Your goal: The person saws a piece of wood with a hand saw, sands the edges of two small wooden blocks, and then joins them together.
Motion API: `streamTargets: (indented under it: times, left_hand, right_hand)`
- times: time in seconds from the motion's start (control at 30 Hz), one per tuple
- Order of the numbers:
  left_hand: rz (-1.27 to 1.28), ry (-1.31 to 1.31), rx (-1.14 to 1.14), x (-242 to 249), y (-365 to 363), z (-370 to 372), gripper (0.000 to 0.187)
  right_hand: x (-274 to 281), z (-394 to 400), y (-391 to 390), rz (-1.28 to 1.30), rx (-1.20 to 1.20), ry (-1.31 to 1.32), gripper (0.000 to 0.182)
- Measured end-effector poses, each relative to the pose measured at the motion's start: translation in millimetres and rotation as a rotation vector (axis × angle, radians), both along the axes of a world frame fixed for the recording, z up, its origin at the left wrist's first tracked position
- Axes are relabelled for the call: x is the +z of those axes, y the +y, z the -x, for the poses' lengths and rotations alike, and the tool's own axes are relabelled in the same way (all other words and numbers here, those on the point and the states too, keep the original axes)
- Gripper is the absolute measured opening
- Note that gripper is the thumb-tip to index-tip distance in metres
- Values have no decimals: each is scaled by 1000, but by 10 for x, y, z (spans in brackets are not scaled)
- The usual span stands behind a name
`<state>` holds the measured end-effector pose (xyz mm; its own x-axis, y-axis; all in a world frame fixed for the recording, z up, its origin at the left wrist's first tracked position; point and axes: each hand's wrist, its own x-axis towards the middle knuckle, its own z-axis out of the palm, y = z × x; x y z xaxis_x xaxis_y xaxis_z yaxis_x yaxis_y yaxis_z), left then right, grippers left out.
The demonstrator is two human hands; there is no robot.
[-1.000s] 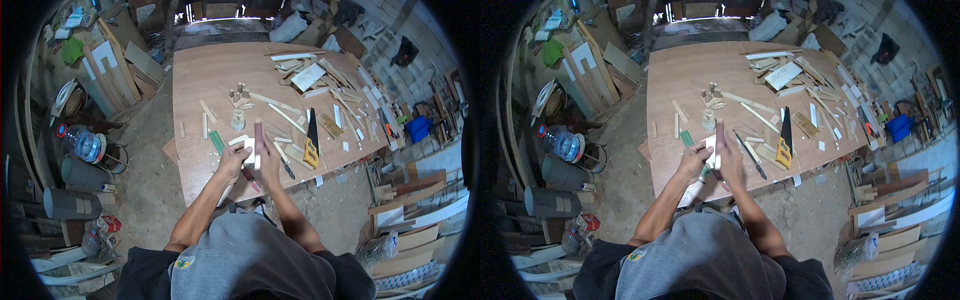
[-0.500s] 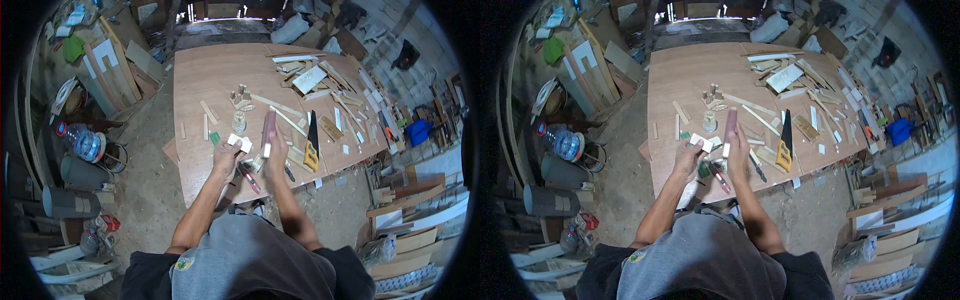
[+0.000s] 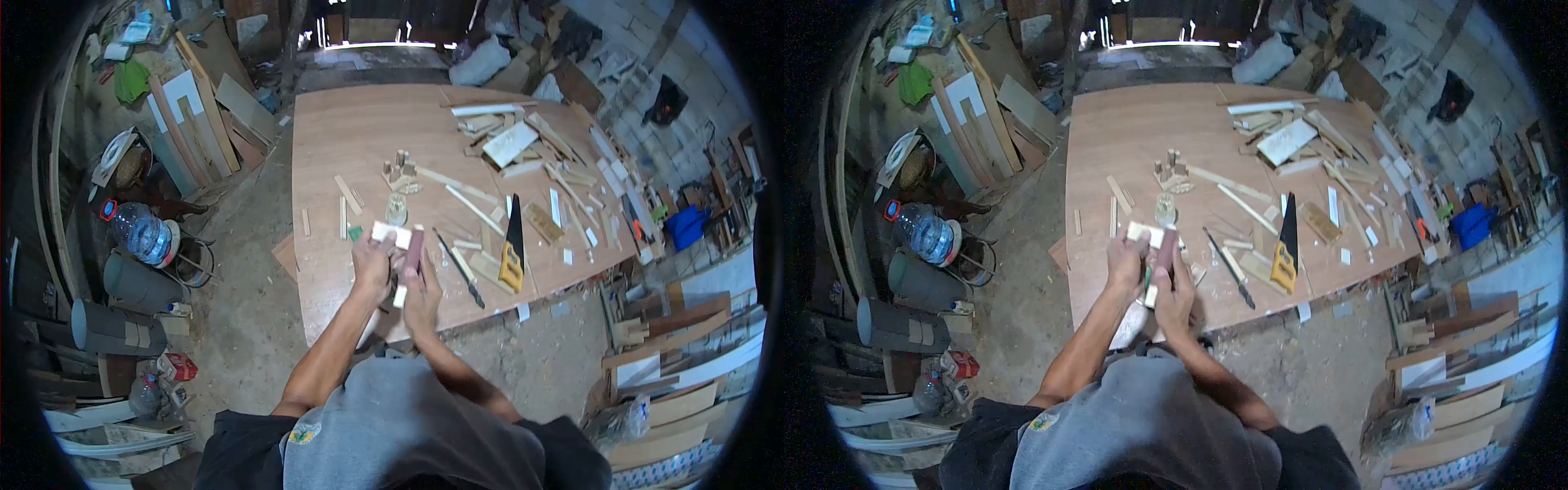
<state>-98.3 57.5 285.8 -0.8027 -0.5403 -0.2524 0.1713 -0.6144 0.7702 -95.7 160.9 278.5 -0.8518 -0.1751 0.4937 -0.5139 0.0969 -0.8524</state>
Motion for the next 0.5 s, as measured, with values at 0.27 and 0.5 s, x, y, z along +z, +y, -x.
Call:
streamTargets:
  times: [0.27,0.5]
  left_hand:
    - [-250,187,36,-22,67,-64,30]
    - [32,58,-131,-256,168,-126,31]
  right_hand:
    - [366,605,69,195,15,-214,53]
    - [100,607,82,11,85,-205,52]
